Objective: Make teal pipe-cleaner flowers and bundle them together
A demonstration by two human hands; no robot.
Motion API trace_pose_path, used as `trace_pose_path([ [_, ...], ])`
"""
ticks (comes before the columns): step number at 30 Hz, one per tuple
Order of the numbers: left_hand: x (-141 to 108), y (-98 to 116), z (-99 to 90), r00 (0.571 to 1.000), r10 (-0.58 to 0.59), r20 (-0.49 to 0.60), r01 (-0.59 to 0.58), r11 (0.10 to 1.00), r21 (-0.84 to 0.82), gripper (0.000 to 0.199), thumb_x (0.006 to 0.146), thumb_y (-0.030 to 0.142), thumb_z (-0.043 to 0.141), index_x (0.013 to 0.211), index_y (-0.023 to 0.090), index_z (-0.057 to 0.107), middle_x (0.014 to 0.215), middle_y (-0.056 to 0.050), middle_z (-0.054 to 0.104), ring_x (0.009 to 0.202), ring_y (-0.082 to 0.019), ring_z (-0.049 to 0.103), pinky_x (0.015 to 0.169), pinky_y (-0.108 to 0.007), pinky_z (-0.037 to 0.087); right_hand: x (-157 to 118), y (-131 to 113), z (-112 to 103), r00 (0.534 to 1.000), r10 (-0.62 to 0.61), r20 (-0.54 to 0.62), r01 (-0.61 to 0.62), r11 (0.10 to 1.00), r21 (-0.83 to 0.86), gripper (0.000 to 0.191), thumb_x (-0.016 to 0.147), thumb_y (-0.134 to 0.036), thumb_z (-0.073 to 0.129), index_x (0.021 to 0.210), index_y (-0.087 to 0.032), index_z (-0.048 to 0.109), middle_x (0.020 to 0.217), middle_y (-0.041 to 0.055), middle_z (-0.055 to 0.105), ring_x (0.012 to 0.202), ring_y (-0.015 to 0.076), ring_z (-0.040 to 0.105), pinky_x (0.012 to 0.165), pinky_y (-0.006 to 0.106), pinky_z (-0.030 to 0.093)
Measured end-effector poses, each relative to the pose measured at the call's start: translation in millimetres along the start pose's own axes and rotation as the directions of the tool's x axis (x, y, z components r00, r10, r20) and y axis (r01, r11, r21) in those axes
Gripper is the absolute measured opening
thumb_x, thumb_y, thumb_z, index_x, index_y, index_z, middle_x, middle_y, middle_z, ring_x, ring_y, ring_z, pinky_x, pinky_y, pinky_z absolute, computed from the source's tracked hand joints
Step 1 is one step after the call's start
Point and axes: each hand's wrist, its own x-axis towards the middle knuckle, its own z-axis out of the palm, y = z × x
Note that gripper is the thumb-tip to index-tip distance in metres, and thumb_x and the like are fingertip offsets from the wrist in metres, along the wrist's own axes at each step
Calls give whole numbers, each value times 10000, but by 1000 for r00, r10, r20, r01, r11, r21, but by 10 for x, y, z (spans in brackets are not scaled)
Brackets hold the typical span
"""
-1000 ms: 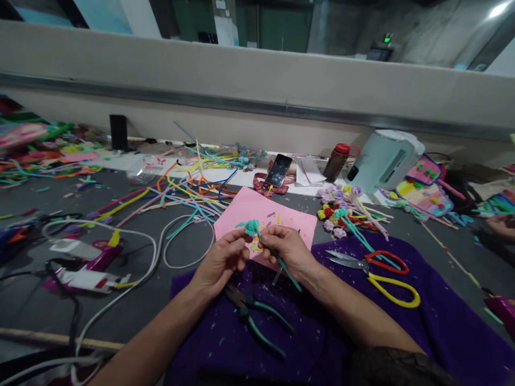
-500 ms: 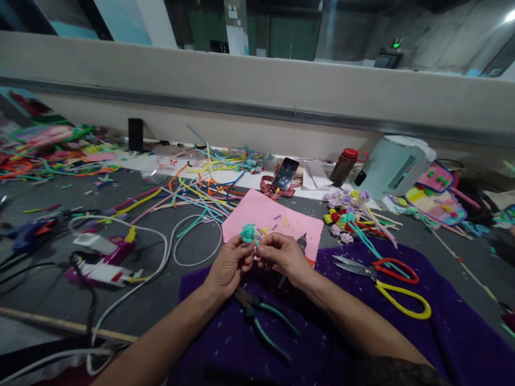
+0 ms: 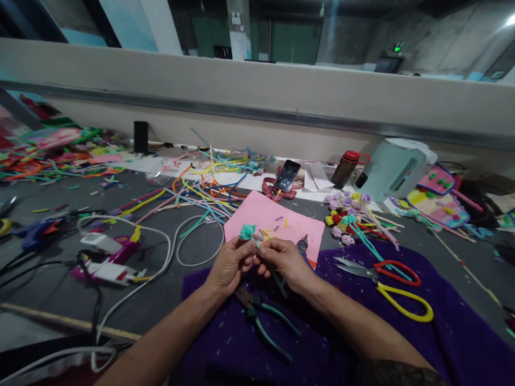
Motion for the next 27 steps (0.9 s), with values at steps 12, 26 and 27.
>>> trace_pose_path([
  [12,33,-34,-19,1000,-5,-6,5,1000,-3,268,624,342,718,672,142,547,431,75,449,342,-20,368,360,-148,241,3,39,33,1000,11,18,-11,1000,-15,260,735,-385,638,728,-128,598,668,5,627,461,56,547,425,155,412],
  [26,-4,-56,-50,999,13,48,-17,997,71,261,610,296,721,620,130,520,489,19,559,365,-87,501,389,-193,373,-32,120,43,998,25,63,-19,996,-92,305,779,-425,571,718,-128,592,581,-10,577,421,51,498,401,160,368],
  [27,-2,-62,-57,999,4,44,-7,998,66,260,604,290,725,625,129,522,482,22,553,358,-86,498,383,-191,368,-38,121,43,997,30,69,-23,995,-100,306,785,-427,563,724,-128,590,580,-12,574,417,49,492,398,159,365],
])
